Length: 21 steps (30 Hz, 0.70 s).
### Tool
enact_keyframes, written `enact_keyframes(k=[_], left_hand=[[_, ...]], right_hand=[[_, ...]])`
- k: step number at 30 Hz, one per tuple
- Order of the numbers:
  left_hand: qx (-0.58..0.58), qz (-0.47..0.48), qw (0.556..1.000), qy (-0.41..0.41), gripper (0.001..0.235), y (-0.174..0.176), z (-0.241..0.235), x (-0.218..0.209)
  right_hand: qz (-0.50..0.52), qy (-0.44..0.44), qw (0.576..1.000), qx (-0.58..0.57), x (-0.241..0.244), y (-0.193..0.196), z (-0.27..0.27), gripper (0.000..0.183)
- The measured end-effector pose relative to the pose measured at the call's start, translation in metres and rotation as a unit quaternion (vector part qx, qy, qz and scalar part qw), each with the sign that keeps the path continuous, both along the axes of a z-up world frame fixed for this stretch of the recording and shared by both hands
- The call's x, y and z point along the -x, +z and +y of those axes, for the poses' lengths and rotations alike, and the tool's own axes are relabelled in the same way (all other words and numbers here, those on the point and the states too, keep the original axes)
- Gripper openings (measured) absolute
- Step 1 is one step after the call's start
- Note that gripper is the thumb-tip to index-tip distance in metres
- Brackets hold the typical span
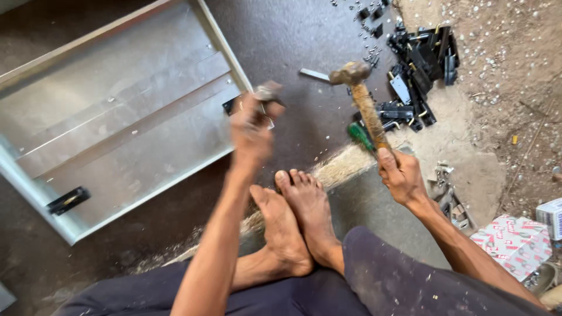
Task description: The person attaches latches and components to a metal enclosure using a hammer and a screwdriver, handling various small black parts and fasteners.
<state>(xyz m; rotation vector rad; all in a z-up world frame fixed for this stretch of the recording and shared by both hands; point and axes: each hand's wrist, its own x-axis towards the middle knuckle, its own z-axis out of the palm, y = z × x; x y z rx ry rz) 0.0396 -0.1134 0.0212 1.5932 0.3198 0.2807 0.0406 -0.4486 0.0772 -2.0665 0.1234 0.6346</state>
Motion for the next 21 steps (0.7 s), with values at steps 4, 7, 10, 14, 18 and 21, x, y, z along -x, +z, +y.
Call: enact_keyframes(k=[4, 7, 10, 14, 18, 21], left_hand=[[-0.293, -0.088, 0.952, 0.018, 0.039, -0.006, 0.067, -0.013], [-0.331, -0.087, 0.940, -0.006, 0.039, -0.032, 0.079, -0.010], [-0.336, -0.064, 0.940, -0.007, 0.035, -0.049, 0.080, -0.011], [-0.359, -0.069, 0.931, 0.002, 0.023, -0.049, 0.079, -0.012], [-0.377, -0.071, 0.923, 0.010, 0.022, -0.058, 0.076, -0.012], [-0.394, -0.081, 0.915, 0.018, 0.026, -0.058, 0.080, -0.016]], right_hand=[[0.007, 0.051, 0.999, -0.005, 0.008, -0.022, 0.028, 0.050], [0.059, 0.063, 0.995, -0.046, 0.009, -0.025, 0.043, 0.052], [0.034, 0.090, 0.995, -0.034, -0.005, -0.007, 0.056, 0.052], [-0.155, 0.109, 0.969, -0.158, -0.023, 0.035, 0.077, 0.054], [-0.324, 0.093, 0.913, -0.229, -0.022, 0.029, 0.106, 0.049], [-0.232, 0.179, 0.955, -0.041, -0.010, 0.008, 0.116, 0.051]])
